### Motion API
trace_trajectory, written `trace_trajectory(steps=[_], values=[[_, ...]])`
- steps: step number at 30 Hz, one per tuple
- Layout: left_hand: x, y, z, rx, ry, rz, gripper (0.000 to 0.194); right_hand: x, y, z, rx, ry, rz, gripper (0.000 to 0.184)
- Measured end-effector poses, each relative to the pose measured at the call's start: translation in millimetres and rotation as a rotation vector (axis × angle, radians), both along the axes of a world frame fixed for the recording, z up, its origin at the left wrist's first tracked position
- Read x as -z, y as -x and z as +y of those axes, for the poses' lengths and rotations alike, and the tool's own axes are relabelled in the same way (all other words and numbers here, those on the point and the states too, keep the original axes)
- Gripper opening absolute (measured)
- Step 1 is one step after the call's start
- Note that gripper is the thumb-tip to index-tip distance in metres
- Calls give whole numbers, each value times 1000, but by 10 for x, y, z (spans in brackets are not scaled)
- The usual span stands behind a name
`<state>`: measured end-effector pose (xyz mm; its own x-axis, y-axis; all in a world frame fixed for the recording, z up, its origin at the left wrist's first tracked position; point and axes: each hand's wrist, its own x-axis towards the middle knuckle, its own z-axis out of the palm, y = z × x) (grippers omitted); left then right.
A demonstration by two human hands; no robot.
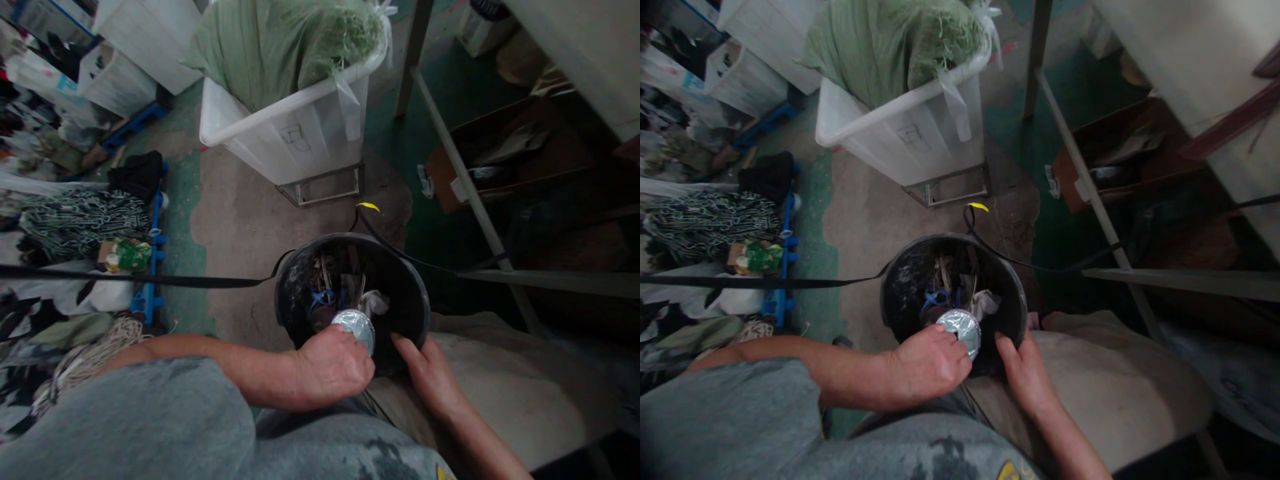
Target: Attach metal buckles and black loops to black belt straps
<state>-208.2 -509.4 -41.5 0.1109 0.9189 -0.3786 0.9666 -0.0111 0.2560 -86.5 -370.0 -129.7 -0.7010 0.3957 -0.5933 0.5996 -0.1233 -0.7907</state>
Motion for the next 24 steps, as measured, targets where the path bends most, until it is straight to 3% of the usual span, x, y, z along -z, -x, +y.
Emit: trace_trajectory(steps=[10,14,19,21,24], values=[[66,-52,38,-33,1,-23,15,-8,12,8,-10,-56,17,34],[12,284,34,-124,26,26,13,-6,29,-11,-2,-72,27,38],[27,897,104,-295,91,318,17,16,40,-30,32,-79,27,41],[70,993,171,-287,112,363,18,24,49,-34,52,-85,45,38],[184,916,301,-224,50,328,23,39,64,-41,68,-83,76,33]])
